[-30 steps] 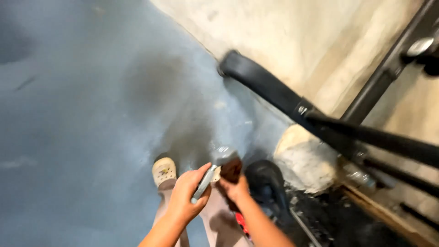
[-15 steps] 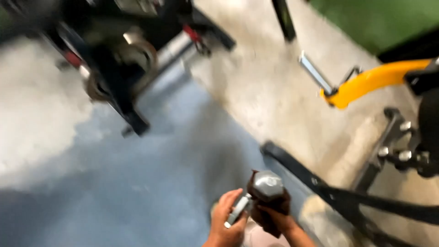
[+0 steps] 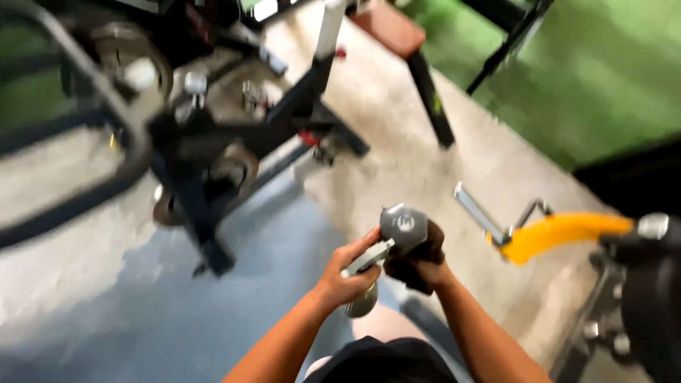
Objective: Cleaning dumbbells and gym machine seats using a spray bottle and a cloth.
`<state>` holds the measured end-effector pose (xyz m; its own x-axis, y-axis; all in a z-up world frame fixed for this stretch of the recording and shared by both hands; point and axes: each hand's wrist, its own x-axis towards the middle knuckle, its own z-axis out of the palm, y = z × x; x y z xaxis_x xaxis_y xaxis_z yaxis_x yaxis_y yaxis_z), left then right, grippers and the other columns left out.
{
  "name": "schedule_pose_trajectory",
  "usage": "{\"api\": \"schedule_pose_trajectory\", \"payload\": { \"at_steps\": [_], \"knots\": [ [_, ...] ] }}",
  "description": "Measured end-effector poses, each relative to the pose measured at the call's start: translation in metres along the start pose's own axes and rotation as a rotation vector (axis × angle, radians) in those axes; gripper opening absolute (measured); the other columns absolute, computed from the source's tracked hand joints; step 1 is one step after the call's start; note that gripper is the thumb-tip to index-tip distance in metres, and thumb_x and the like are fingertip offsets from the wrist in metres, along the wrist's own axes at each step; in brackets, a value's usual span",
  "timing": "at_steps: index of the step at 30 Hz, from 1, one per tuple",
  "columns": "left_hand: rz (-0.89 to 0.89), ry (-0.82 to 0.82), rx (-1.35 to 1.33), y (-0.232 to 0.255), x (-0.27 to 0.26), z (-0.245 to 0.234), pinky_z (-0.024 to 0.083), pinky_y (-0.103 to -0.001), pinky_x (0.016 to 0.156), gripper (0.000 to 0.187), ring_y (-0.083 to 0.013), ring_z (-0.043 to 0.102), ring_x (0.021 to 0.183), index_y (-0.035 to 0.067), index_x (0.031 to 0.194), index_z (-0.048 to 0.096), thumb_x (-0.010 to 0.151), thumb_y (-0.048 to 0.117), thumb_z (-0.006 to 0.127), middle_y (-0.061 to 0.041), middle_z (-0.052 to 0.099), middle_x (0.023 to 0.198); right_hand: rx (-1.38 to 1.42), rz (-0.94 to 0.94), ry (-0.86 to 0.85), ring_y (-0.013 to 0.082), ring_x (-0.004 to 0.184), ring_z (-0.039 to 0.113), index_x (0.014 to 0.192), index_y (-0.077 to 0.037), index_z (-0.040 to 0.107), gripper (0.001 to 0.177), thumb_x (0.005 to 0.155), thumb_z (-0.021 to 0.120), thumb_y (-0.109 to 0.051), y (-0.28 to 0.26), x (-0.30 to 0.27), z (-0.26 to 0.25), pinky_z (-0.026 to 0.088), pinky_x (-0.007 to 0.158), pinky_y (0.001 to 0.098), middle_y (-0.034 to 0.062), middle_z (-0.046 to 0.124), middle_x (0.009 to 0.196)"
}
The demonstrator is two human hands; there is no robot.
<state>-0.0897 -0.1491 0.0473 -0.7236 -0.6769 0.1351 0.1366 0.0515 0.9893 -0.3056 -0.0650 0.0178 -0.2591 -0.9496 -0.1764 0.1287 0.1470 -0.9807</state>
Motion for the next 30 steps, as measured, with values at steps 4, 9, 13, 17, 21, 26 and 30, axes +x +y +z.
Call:
{"api": "schedule_pose_trajectory", "payload": {
  "at_steps": [4, 9, 13, 17, 21, 26, 30],
  "knots": [
    [0.018, 0.034, 0.098, 0.005, 0.111, -0.031, 0.052, -0.026, 0.094, 0.070, -0.0137, 0.067, 0.111, 0.009, 0.152, 0.054, 0.083, -0.002, 0.065, -0.013, 0.072, 0.128, -0.083, -0.290, -0.071, 0.0215, 0.094, 0.067, 0.134, -0.002, 0.060, 0.061, 0.076, 0.078, 0.001, -0.060, 0.115, -0.027, 0.057, 0.079, 0.0373, 0.0102, 0.070, 0.109],
    [0.140, 0.088, 0.103, 0.031, 0.217, -0.072, 0.051, -0.026, 0.095, 0.072, -0.0133, 0.064, 0.112, 0.008, 0.155, 0.050, 0.086, -0.002, 0.068, -0.013, 0.069, 0.134, -0.057, -0.247, -0.127, 0.0292, 0.090, 0.066, 0.132, 0.002, 0.062, 0.054, 0.083, 0.084, -0.006, -0.111, 0.230, -0.045, 0.055, 0.079, 0.0415, 0.0171, 0.072, 0.106],
    [0.331, 0.124, 0.085, 0.036, 0.312, -0.111, 0.045, -0.025, 0.103, 0.069, -0.0119, 0.059, 0.125, 0.005, 0.155, 0.049, 0.089, -0.006, 0.067, -0.013, 0.066, 0.142, -0.403, -0.575, 0.054, 0.0239, 0.114, 0.061, 0.135, 0.001, 0.053, 0.079, 0.067, 0.091, -0.015, -0.111, 0.352, -0.075, 0.053, 0.097, 0.0371, 0.0129, 0.062, 0.124],
    [0.168, 0.085, 0.054, 0.064, 0.407, -0.160, 0.049, -0.022, 0.087, 0.070, -0.0059, 0.059, 0.100, 0.008, 0.156, 0.049, 0.088, -0.002, 0.065, -0.006, 0.068, 0.118, -0.434, -0.300, 0.136, 0.0210, 0.121, 0.060, 0.135, -0.003, 0.056, 0.077, 0.068, 0.092, -0.018, -0.148, 0.446, -0.078, 0.050, 0.103, 0.0366, 0.0076, 0.064, 0.130],
    [0.167, 0.056, 0.117, 0.073, 0.518, -0.218, 0.052, -0.022, 0.079, 0.069, -0.0043, 0.060, 0.088, 0.010, 0.155, 0.051, 0.088, 0.000, 0.064, -0.001, 0.069, 0.108, -0.335, -0.263, 0.114, 0.0198, 0.119, 0.064, 0.134, -0.008, 0.061, 0.068, 0.073, 0.089, -0.013, -0.208, 0.549, -0.077, 0.054, 0.103, 0.0367, 0.0054, 0.069, 0.129],
    [0.254, 0.044, 0.137, 0.076, 0.623, -0.266, 0.053, -0.023, 0.080, 0.068, -0.0038, 0.060, 0.090, 0.008, 0.154, 0.050, 0.089, 0.000, 0.066, -0.002, 0.070, 0.109, -0.250, -0.204, 0.210, 0.0202, 0.114, 0.066, 0.136, -0.009, 0.056, 0.070, 0.072, 0.086, -0.006, -0.270, 0.639, -0.062, 0.058, 0.096, 0.0376, 0.0051, 0.068, 0.126],
    [0.160, 0.053, 0.123, 0.078, 0.682, -0.288, 0.053, -0.024, 0.071, 0.071, -0.0057, 0.060, 0.076, 0.010, 0.154, 0.051, 0.085, 0.001, 0.062, -0.002, 0.068, 0.094, -0.106, -0.234, 0.133, 0.0226, 0.116, 0.067, 0.138, -0.008, 0.056, 0.069, 0.076, 0.085, -0.004, -0.260, 0.716, -0.084, 0.059, 0.096, 0.0386, 0.0073, 0.068, 0.128]
  ]
}}
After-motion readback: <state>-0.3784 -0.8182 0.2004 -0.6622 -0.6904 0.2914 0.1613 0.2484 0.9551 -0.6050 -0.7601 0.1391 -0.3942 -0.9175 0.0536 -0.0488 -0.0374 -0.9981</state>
